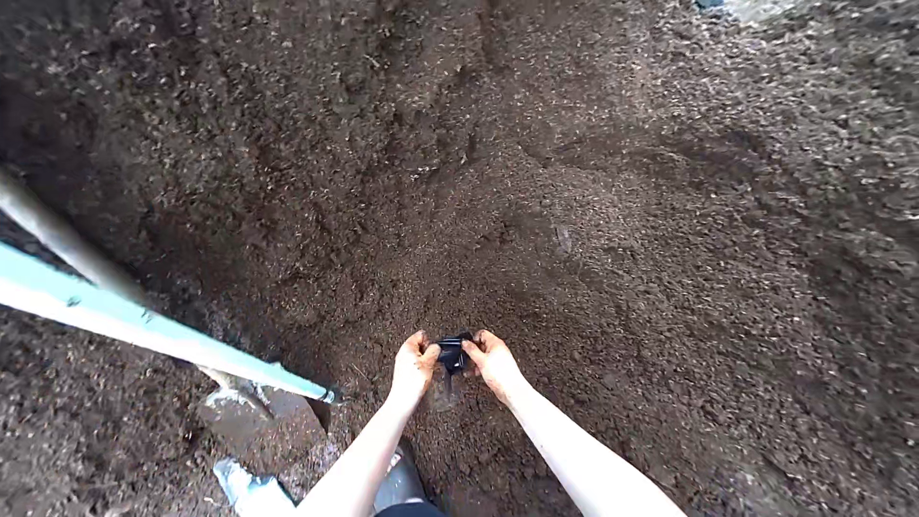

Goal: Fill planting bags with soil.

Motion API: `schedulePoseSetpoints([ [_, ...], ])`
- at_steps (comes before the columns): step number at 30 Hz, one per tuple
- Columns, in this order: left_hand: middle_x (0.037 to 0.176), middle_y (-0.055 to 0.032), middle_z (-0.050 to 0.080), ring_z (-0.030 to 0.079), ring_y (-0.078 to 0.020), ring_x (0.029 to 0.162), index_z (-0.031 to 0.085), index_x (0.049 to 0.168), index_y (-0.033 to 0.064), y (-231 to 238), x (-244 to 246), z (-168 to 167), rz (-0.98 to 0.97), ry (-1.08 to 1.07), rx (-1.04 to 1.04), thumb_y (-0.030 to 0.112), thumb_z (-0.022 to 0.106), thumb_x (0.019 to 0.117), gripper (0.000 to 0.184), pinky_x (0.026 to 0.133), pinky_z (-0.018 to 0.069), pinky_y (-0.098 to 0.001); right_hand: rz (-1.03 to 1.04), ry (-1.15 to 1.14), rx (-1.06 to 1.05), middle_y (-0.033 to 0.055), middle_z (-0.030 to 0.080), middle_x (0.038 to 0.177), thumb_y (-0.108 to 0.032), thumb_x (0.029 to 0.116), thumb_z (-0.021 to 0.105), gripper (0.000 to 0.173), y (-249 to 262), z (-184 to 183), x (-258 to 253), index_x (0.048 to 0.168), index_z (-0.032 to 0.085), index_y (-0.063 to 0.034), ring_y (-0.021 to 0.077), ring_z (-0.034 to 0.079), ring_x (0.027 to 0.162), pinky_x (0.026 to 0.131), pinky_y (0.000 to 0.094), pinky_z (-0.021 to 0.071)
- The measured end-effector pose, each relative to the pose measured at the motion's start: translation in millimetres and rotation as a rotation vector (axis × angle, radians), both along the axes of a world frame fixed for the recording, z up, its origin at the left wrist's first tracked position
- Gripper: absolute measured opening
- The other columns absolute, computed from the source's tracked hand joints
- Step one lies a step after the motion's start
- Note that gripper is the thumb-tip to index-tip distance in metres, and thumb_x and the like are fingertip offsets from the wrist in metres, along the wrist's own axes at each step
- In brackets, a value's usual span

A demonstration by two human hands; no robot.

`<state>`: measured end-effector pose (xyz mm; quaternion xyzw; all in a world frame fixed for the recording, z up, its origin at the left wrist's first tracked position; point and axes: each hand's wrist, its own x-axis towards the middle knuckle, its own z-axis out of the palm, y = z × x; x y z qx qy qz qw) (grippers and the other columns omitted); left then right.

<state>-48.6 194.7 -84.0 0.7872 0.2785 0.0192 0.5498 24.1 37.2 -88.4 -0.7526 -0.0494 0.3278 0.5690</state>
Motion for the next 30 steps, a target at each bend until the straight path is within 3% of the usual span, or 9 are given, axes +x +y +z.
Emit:
schedulePoseSetpoints([
  [4,0.115,-0.0192,0.059,0.063,-0.0279,0.101,0.067,0.106,-0.0054,22,5,2,-0.184,-0.027,0.399,0.000,0.062,0.0899,0.017,0.088,0.0539,-0.0410,0.222,-0.248,-0.431,0.0197,0.068,0.116,-0.023,0.1056,0.052,0.032,-17,1,33,0.127,0.059,-0.0014,0.0307,0.068,0.106,0.095,0.0494,0.0533],
  [8,0.160,-0.0107,0.045,0.058,-0.0332,0.133,0.069,0.133,0.0161,22,29,12,-0.604,0.099,0.747,-0.001,0.051,0.1001,0.040,0.104,0.0533,-0.0481,0.381,-0.336,-0.492,0.0194,0.067,0.120,-0.025,0.1018,0.056,0.032,-10,-1,79,0.125,0.061,-0.0029,0.0334,0.065,0.115,0.099,0.0538,0.0501],
  [12,0.164,0.0019,0.040,0.055,-0.0236,0.139,0.053,0.152,0.0160,42,45,19,-0.462,0.146,0.692,0.001,0.053,0.0971,0.057,0.108,0.0502,-0.0500,0.549,-0.391,-0.327,0.0210,0.050,0.152,-0.044,0.1030,0.059,0.063,13,23,171,0.151,0.048,-0.0054,0.0345,0.046,0.143,0.120,0.0542,0.0338],
  [16,0.152,-0.0075,0.056,0.058,-0.0239,0.136,0.062,0.142,0.0081,77,28,-7,-0.165,-0.062,0.567,-0.001,0.059,0.0892,0.053,0.112,0.0471,-0.0491,0.227,-0.647,-0.430,0.0235,0.061,0.139,-0.044,0.1112,0.036,0.054,55,44,299,0.139,0.061,-0.0046,0.0404,0.056,0.133,0.112,0.0627,0.0405],
  [19,0.152,-0.0094,0.056,0.061,-0.0235,0.132,0.060,0.144,0.0095,101,12,-23,-0.042,-0.001,0.459,0.001,0.060,0.0865,0.058,0.108,0.0491,-0.0487,0.330,-0.605,-0.597,0.0241,0.061,0.139,-0.051,0.1105,0.029,0.063,95,10,348,0.135,0.065,-0.0048,0.0431,0.054,0.134,0.109,0.0688,0.0379],
  [23,0.141,-0.0124,0.064,0.069,-0.0268,0.107,0.055,0.149,0.0133,120,-1,-25,0.015,0.157,0.394,0.005,0.063,0.0902,0.060,0.090,0.0536,-0.0526,0.640,-0.531,-0.729,0.0207,0.057,0.145,-0.057,0.1084,0.030,0.066,134,-58,309,0.142,0.060,-0.0084,0.0406,0.051,0.138,0.111,0.0683,0.0364],
  [26,0.117,-0.0160,0.072,0.071,-0.0289,0.096,0.056,0.148,0.0195,134,-9,-15,0.028,0.264,0.366,0.008,0.061,0.0930,0.057,0.084,0.0545,-0.0566,0.599,-0.651,-0.598,0.0180,0.046,0.156,-0.058,0.1043,0.045,0.061,112,-70,251,0.147,0.056,-0.0155,0.0456,0.033,0.148,0.113,0.0769,0.0235],
  [28,0.106,-0.0135,0.073,0.071,-0.0236,0.084,0.059,0.145,0.0214,141,-20,-14,0.035,0.280,0.333,0.010,0.060,0.0948,0.051,0.075,0.0571,-0.0507,0.409,-0.770,-0.407,0.0108,0.053,0.151,-0.048,0.1040,0.051,0.048,63,-84,183,0.139,0.062,-0.0179,0.0382,0.039,0.147,0.116,0.0668,0.0317],
  [30,0.101,-0.0124,0.072,0.068,-0.0201,0.077,0.059,0.145,0.0235,145,-34,-15,0.061,0.277,0.295,0.009,0.061,0.0965,0.050,0.071,0.0561,-0.0470,0.369,-0.273,-0.163,0.0039,0.061,0.138,-0.039,0.1067,0.049,0.043,2,-123,85,0.137,0.062,-0.0118,0.0175,0.054,0.132,0.111,0.0440,0.0465],
])
